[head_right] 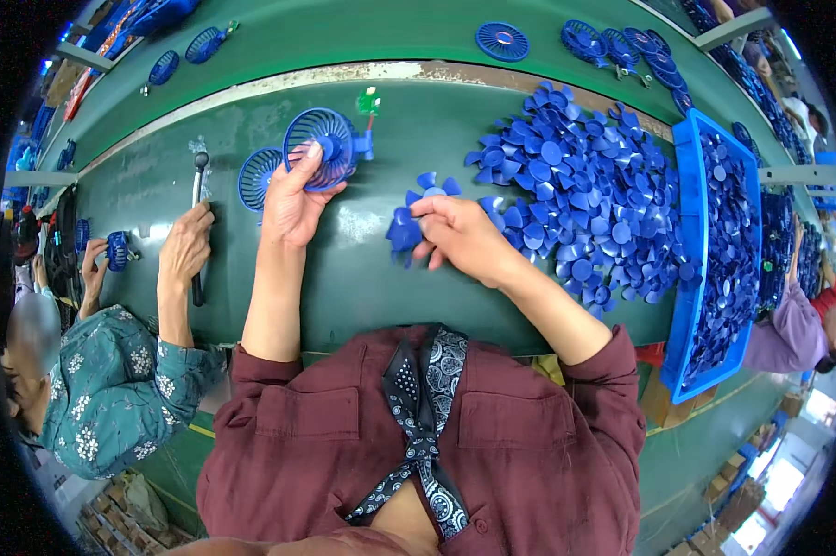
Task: The person assembles portable fans along an assembly line by picking fan casings and fan blades and fitting the blades into the casings by hand.
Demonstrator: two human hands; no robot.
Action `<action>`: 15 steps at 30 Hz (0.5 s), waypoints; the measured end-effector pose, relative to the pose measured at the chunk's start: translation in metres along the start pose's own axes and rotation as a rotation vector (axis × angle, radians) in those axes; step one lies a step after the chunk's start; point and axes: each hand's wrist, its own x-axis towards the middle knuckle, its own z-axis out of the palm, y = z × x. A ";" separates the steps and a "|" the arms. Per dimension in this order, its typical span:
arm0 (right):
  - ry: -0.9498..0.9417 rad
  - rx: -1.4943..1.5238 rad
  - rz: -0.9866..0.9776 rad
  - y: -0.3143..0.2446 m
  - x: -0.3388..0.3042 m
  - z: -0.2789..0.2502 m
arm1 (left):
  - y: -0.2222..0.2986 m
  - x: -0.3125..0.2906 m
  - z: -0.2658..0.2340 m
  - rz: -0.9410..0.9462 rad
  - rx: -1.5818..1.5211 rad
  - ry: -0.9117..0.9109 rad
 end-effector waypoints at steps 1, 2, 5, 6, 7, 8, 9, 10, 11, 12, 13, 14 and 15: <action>0.104 -0.413 -0.154 0.002 -0.002 0.002 | 0.000 -0.001 0.001 0.007 0.014 0.008; 0.205 -0.826 -0.314 0.003 -0.005 0.004 | 0.000 -0.002 0.001 0.015 0.029 0.015; 0.275 -1.302 -0.620 -0.006 -0.017 0.022 | -0.003 -0.005 0.008 0.037 0.040 0.005; 0.183 -1.348 -0.647 -0.006 -0.018 0.027 | -0.006 -0.005 0.006 0.020 0.030 -0.009; 0.104 -1.442 -0.618 -0.003 -0.019 0.030 | -0.011 -0.001 0.009 0.006 0.002 0.002; 0.019 -1.504 -0.553 -0.006 -0.025 0.038 | -0.015 0.001 0.016 -0.011 -0.027 -0.001; -0.120 -1.505 -0.403 -0.003 -0.021 0.042 | -0.017 0.003 0.011 -0.034 -0.044 -0.023; -0.163 -1.490 -0.474 0.001 -0.021 0.046 | -0.021 0.003 0.006 -0.006 -0.057 0.041; -0.165 -1.465 -0.483 0.011 -0.016 0.046 | -0.021 0.002 0.001 -0.045 -0.028 0.035; -0.155 -1.395 -0.503 0.014 -0.017 0.047 | -0.020 -0.002 0.006 -0.062 -0.010 0.050; -0.136 -1.369 -0.611 0.018 -0.016 0.047 | -0.015 -0.006 0.000 -0.070 0.051 0.014; -0.100 -1.434 -0.578 0.023 -0.012 0.045 | -0.015 -0.008 0.004 -0.062 0.073 0.021; -0.092 -1.484 -0.559 0.026 -0.010 0.046 | -0.012 -0.010 0.004 -0.050 0.133 0.020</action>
